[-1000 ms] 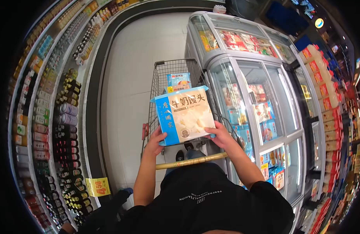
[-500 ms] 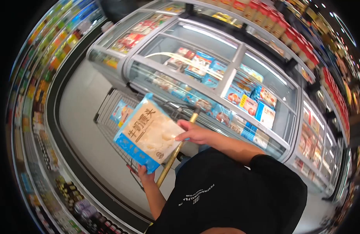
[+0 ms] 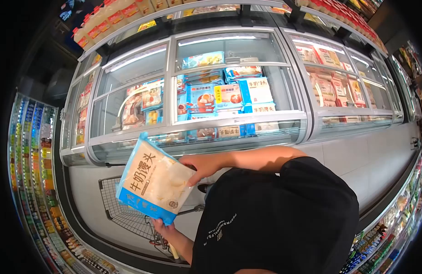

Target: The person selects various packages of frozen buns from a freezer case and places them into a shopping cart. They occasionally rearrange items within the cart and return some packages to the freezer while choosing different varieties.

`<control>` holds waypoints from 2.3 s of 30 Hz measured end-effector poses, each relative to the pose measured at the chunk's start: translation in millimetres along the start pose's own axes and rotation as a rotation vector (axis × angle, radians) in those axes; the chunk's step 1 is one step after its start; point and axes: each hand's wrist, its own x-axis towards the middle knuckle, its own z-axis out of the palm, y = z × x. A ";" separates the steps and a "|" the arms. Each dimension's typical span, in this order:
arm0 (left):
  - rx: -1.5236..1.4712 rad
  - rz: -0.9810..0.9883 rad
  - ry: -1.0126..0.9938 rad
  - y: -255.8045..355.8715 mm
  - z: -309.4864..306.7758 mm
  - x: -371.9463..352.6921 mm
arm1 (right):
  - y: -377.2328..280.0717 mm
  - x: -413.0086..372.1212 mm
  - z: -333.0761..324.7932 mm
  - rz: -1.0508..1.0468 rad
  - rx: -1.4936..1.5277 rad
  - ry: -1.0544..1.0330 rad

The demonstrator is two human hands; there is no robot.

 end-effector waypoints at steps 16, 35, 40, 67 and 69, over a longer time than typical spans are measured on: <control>0.204 -0.469 -0.103 -112.9 248.9 136.2 | 20.6 -198.6 -164.2 0.043 0.046 0.444; 0.544 -0.864 -0.029 -211.2 290.8 384.0 | 103.9 -105.4 -309.0 0.594 0.523 0.823; 0.585 -1.027 -0.067 -286.1 297.9 408.4 | 167.2 -122.6 -328.7 0.793 0.477 0.917; 1.513 -1.675 -0.982 -433.2 208.1 392.4 | 278.7 -150.7 -320.4 1.540 0.318 0.140; 1.514 -1.525 -0.943 -424.0 214.8 382.8 | 273.8 -148.7 -317.7 1.498 0.282 0.121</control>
